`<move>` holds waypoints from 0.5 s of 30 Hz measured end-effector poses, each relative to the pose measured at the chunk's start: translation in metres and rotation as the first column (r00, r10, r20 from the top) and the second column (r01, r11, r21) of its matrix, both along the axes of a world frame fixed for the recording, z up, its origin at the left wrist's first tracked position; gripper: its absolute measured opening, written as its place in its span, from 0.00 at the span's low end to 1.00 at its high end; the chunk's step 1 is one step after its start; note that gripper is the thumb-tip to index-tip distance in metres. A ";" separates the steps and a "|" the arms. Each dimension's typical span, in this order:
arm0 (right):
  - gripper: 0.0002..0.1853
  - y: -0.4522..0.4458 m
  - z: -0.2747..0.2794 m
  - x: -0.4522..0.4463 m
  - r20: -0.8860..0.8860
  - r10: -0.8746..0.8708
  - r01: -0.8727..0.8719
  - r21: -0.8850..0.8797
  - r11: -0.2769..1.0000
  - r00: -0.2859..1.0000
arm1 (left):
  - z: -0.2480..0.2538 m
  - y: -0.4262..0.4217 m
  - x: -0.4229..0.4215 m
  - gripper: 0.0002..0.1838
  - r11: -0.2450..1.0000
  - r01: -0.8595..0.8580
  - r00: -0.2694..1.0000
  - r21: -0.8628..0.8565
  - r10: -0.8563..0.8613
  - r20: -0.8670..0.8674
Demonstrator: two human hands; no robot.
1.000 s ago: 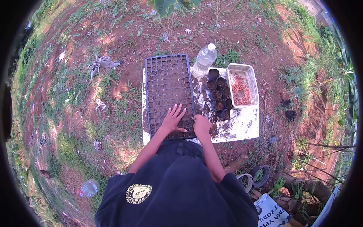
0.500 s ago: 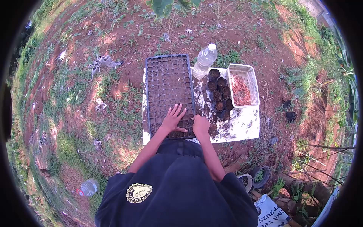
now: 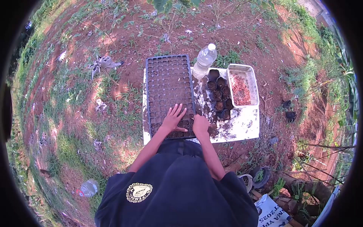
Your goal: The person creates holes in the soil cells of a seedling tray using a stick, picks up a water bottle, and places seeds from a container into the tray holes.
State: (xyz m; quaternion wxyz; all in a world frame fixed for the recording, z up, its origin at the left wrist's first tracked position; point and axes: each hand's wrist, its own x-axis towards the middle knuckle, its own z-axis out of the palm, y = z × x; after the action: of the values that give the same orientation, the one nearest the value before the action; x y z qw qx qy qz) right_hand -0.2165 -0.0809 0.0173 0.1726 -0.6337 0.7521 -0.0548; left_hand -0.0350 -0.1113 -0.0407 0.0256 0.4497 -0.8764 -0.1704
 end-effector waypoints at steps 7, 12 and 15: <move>0.08 0.004 0.012 0.003 0.049 0.006 -0.001 -0.111 0.994 0.999 | -0.003 0.001 0.001 0.70 1.000 -0.007 0.999 0.001 0.007 -0.035; 0.08 0.004 -0.001 0.000 -0.019 0.013 -0.014 -0.052 0.999 1.000 | -0.004 0.001 0.002 0.70 1.000 -0.004 0.998 -0.016 0.004 -0.055; 0.09 0.001 -0.002 0.001 -0.016 0.032 -0.033 -0.065 0.997 0.999 | -0.005 -0.001 0.002 0.70 1.000 -0.005 0.999 -0.022 0.004 -0.047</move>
State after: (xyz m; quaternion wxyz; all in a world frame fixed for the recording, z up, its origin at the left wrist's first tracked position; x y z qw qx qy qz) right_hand -0.2154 -0.0796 0.0148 0.1471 -0.6516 0.7407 -0.0717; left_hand -0.0329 -0.1120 -0.0460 0.0515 0.4471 -0.8764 -0.1712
